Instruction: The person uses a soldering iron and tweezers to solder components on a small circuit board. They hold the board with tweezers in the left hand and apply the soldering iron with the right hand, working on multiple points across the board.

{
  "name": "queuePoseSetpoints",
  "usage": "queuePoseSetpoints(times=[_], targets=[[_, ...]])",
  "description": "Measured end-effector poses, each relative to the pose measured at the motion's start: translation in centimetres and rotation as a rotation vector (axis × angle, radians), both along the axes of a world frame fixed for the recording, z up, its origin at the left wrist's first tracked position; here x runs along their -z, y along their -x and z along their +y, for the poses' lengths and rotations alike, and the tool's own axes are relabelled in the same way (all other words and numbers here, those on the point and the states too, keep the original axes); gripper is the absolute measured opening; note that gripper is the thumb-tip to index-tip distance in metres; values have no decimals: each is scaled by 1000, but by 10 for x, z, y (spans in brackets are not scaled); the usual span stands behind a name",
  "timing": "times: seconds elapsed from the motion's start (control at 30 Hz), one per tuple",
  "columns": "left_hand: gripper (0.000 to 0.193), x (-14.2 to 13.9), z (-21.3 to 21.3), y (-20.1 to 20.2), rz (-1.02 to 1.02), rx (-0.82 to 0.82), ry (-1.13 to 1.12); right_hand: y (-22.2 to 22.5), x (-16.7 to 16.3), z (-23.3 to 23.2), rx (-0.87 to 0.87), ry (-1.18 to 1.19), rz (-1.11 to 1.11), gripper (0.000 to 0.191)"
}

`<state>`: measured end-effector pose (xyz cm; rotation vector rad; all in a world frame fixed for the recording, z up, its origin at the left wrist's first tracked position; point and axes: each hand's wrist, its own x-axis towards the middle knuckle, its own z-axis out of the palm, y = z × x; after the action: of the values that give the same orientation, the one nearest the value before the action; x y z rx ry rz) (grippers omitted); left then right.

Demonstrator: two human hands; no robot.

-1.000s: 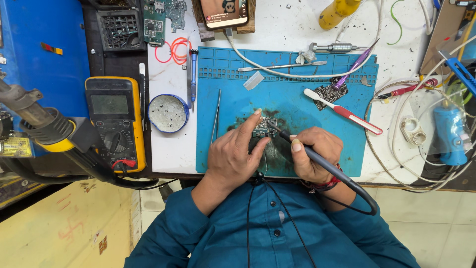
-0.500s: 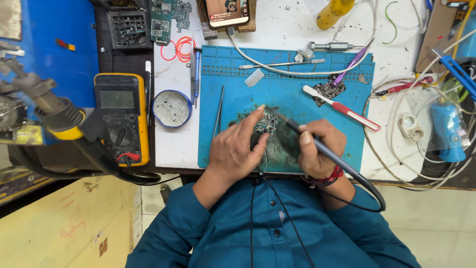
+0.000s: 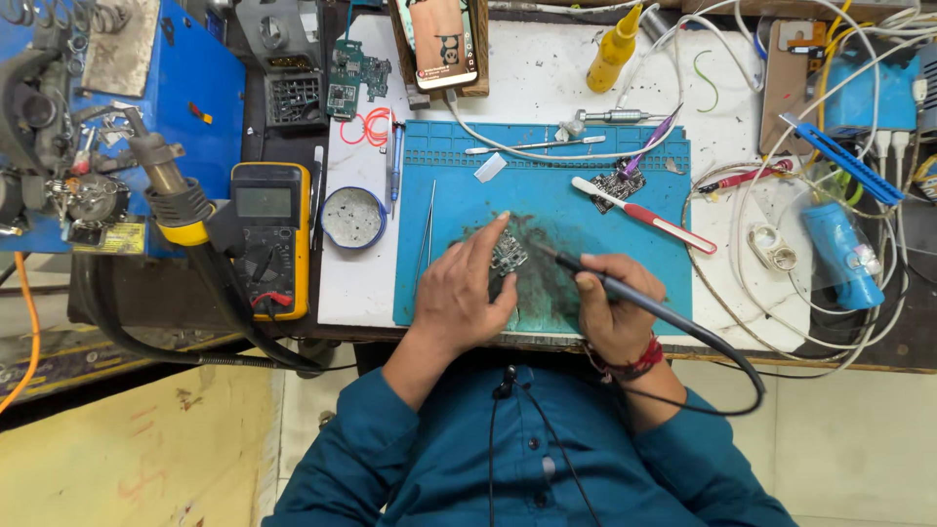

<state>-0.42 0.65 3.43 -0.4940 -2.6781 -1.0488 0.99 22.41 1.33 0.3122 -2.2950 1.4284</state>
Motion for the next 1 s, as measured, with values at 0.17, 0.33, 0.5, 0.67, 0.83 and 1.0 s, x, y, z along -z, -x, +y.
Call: queuePoseSetpoints(times=[0.17,0.33,0.5,0.67,0.83,1.0], targets=[[76,-2,-3,-9,73,-36,-26,-9,-10,-1,-86,-84,104,6],[73,-2,-6,-6,1,-27,-32,-1,-21,-11,-149,-136,153,7],[72,2,-6,-8,54,-48,-32,5,-22,-15,-172,-163,98,8],[67,2,-4,-6,21,-49,-22,5,-23,-17,-183,-187,68,7],[67,-1,-4,-6,40,-43,-16,8,-21,-19,-182,-179,78,8],[66,-1,-5,-6,36,-40,-18,8,-21,-20,-188,-187,73,8]])
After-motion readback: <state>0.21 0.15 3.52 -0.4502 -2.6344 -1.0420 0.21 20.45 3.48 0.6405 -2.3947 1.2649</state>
